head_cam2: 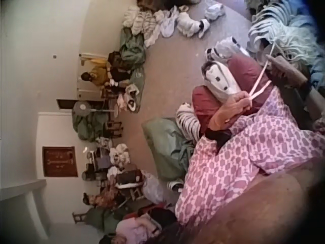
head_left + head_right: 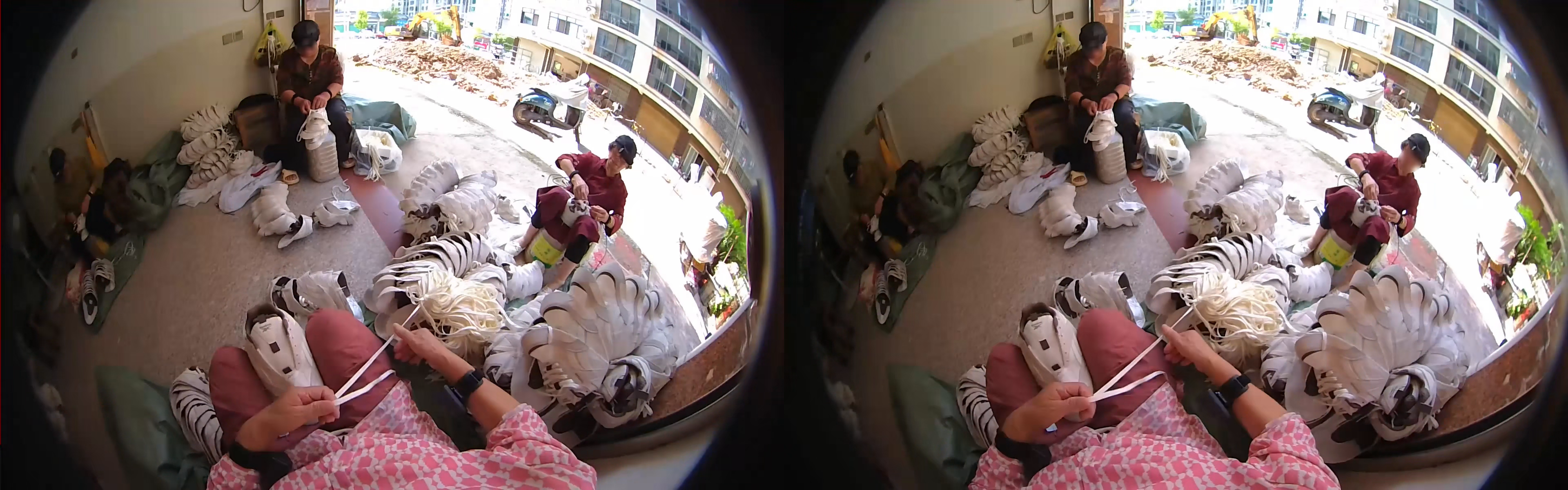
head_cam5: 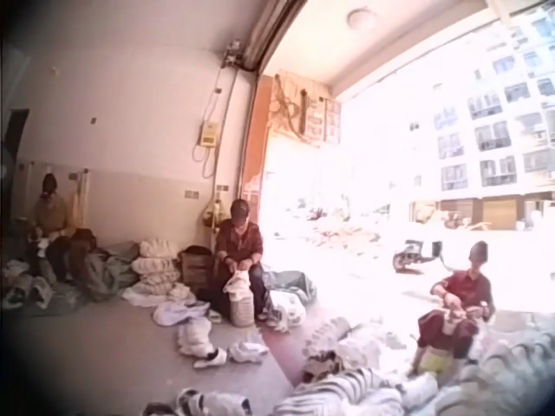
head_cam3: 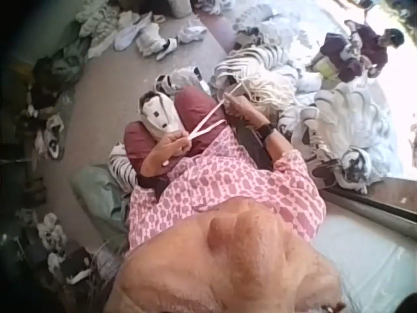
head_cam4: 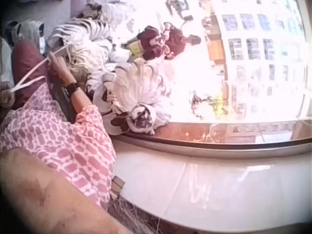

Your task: Lacing a new sneaker in a shoe manufacturing environment.

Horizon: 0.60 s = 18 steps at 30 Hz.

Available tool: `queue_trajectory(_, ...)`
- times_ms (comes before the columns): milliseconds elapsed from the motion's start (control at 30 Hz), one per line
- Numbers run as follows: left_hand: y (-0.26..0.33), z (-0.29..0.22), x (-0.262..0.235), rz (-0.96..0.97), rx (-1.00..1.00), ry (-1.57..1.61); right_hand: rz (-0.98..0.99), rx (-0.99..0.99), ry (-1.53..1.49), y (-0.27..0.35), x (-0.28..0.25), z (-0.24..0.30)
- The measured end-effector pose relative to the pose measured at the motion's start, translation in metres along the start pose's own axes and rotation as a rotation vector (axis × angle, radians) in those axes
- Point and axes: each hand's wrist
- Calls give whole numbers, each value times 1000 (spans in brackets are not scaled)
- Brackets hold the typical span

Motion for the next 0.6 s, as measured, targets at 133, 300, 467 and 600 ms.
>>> queue_trajectory(133,22,1,-7,17,58,224,622,139,-1063,-34,29,-19)
queue_trajectory(300,47,19,-53,-131,575,414,248,0,-1678,-72,-4,-20)
queue_trajectory(467,100,51,-93,-484,890,646,197,47,-1759,-92,-58,-42)
queue_trajectory(600,140,73,-115,-641,1028,636,194,94,-1858,-94,-80,-50)
Point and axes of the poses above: each hand's wrist, its own y-axis away from the middle knuckle, its own x-axis out of the palm, z = x × y, and after that the axes turned 6 degrees about x, right-handed
